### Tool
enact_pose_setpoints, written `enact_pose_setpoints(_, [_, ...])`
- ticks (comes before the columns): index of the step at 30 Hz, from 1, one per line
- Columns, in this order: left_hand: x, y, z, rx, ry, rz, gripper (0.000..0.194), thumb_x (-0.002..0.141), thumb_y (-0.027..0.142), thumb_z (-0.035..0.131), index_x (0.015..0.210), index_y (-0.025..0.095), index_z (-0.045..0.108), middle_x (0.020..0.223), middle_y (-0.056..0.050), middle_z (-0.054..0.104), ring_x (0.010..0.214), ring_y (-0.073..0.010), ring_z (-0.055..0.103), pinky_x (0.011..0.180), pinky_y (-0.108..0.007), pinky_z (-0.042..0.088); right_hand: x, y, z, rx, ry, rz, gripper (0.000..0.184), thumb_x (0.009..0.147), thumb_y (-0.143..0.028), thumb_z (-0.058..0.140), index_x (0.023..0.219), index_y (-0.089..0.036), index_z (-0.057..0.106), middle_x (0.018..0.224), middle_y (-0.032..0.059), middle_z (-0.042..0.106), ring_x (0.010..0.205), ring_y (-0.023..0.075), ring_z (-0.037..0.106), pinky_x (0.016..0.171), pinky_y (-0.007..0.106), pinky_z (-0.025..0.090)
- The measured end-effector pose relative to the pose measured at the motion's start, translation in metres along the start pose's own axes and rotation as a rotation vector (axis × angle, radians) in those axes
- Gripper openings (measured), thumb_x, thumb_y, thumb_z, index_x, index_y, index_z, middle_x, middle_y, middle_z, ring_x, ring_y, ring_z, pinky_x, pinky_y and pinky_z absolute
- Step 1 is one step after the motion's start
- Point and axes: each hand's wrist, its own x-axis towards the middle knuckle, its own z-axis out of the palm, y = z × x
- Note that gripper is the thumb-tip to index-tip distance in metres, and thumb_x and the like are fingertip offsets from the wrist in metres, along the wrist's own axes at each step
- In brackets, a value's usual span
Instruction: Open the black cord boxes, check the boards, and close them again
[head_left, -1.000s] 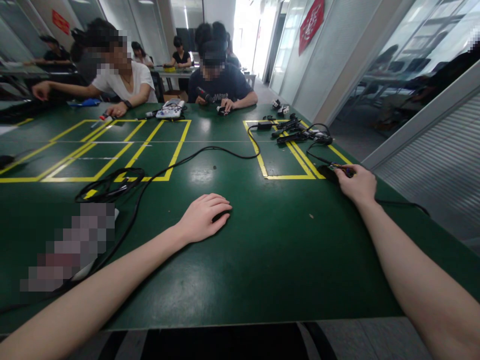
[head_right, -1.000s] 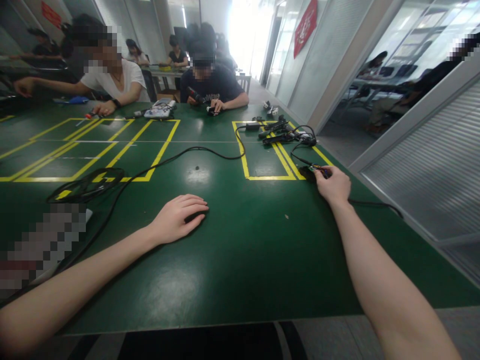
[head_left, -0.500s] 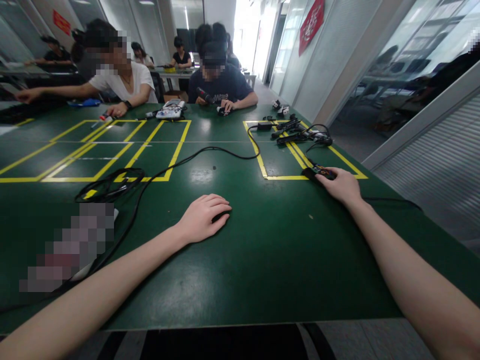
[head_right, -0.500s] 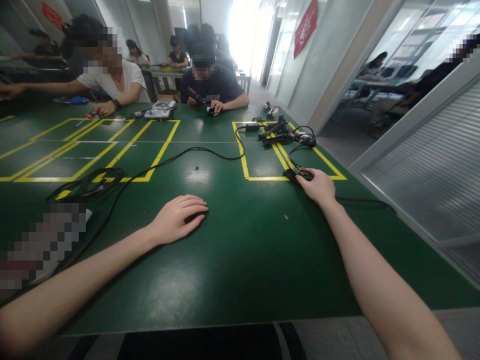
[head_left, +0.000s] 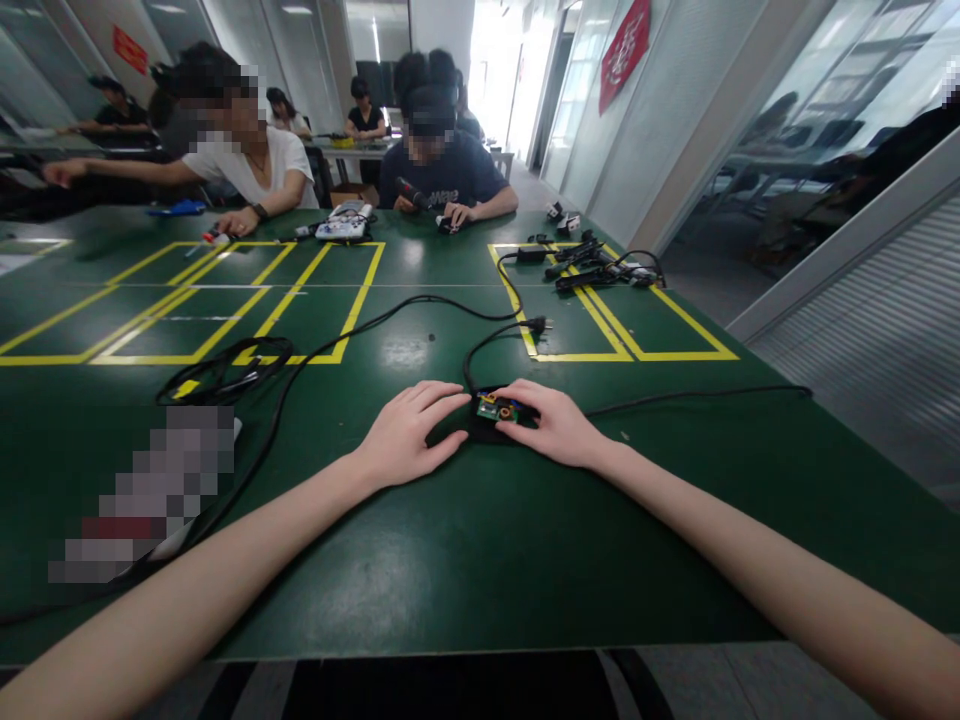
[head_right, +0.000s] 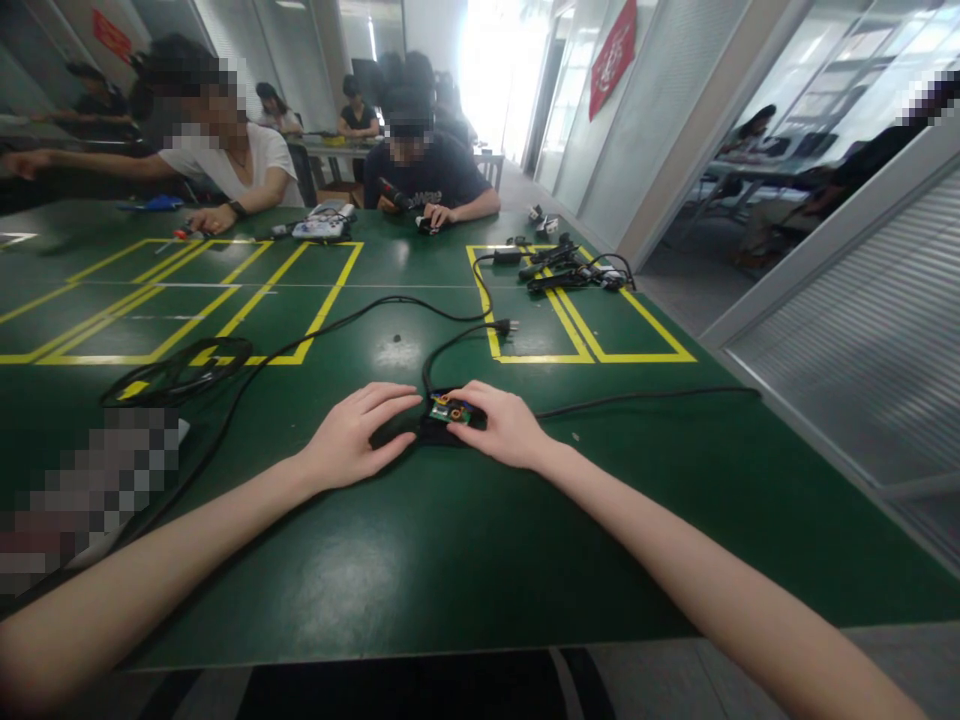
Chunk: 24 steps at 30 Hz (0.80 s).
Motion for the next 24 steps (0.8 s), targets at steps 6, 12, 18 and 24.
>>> enact_pose_setpoints(6, [0.000,0.003,-0.004,-0.075,-0.055,0.089,0.028,0.093,0.041,0.065,0.110,0.018,0.066,0.098,-0.009,0.072,0.093,-0.0242,0.067,0.083,-0.038,0.055,0.002,-0.033,0.014,0.149,-0.161,-0.177,0.027,0.092,-0.029,0.071,0.118,-0.023,0.070,0.112,0.0074,0.072,0.100,0.0222,0.071,0.085,0.034,0.058])
enact_pose_setpoints(12, [0.000,0.001,-0.003,-0.058,-0.092,0.027,0.040,0.090,0.046,0.068,0.119,0.018,0.064,0.098,-0.008,0.072,0.090,-0.0243,0.068,0.082,-0.038,0.054,0.000,-0.031,0.010,0.187,-0.052,-0.152,0.031,0.091,-0.026,0.071,0.121,-0.021,0.066,0.112,0.0082,0.073,0.100,0.0224,0.071,0.087,0.035,0.057])
enact_pose_setpoints(18, [-0.001,-0.001,0.002,0.002,-0.086,-0.037,0.049,0.087,0.048,0.072,0.125,0.018,0.065,0.122,-0.014,0.072,0.121,-0.0334,0.064,0.101,-0.050,0.053,0.000,-0.032,0.008,0.173,-0.014,-0.102,0.030,0.091,-0.029,0.070,0.120,-0.023,0.067,0.115,0.0074,0.075,0.100,0.0233,0.073,0.090,0.038,0.058])
enact_pose_setpoints(24, [-0.001,-0.002,0.001,-0.042,-0.060,-0.008,0.048,0.089,0.045,0.071,0.129,0.020,0.064,0.129,-0.014,0.070,0.129,-0.0333,0.061,0.107,-0.051,0.052,0.001,-0.032,0.011,0.133,-0.035,-0.076,0.030,0.091,-0.029,0.070,0.121,-0.024,0.067,0.115,0.0066,0.075,0.093,0.0218,0.072,0.083,0.035,0.059])
